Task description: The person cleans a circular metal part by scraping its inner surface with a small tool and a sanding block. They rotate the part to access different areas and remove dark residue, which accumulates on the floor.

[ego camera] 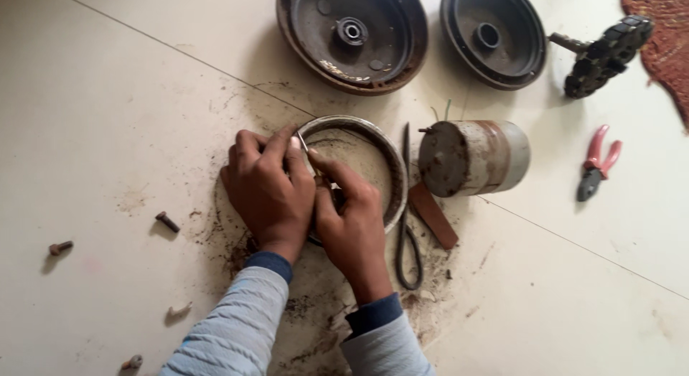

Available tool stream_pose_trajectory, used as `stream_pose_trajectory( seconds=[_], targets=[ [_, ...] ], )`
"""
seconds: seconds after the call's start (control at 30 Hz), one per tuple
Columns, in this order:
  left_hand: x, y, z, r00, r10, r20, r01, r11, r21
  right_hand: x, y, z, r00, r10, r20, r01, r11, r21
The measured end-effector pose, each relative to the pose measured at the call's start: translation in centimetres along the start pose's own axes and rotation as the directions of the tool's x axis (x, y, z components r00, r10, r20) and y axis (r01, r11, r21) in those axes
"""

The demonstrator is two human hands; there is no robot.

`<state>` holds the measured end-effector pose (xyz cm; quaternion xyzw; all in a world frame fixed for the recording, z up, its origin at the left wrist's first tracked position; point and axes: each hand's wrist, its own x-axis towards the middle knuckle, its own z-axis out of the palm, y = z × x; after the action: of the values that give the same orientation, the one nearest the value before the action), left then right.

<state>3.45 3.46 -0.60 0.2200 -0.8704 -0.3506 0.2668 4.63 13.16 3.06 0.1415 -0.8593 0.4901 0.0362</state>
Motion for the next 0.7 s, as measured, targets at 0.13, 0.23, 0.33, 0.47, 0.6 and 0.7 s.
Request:
stream_pose_trajectory(
  seconds=[0.13,0.23,0.33,0.47,0.6,0.7],
  targets=[
    [0.3,0.3,-0.2,0.999,0.015,0.036,-0.017,0.997,0.073,-0.1,-0.2,-0.7,0.943,0.293,-0.157,-0.255,0.941,0.224],
    [1.3,0.2,-0.2,0.986,0.045,0.160,-0.079,0.974,0.211,-0.2,0.1,-1.6,0.922,0.254,-0.293,-0.217,0.964,0.153],
    [3.2,-0.4,0.0,0.923,0.012,0.385,-0.127,0.953,0.274,-0.6,0.5,-3.0,0.911,0.203,-0.358,-0.271,0.951,-0.149],
    [5.3,-0.5,-1.0,0.893,0.052,0.446,-0.135,0.978,0.158,-1.2,1.0,-4.7,0.876,0.312,-0.369,-0.407,0.888,-0.216],
    [7.7,1.4,-4.0,0.904,0.208,0.374,-0.170,0.976,-0.134,-1.1,1.6,-5.5,0.844,0.398,-0.359,-0.488,0.848,-0.207],
    [8.4,3.7,-6.5,0.904,0.255,0.343,-0.154,0.943,-0.296,-0.8,2.1,-5.5,0.833,0.425,-0.355,-0.518,0.824,-0.229]
  ],
)
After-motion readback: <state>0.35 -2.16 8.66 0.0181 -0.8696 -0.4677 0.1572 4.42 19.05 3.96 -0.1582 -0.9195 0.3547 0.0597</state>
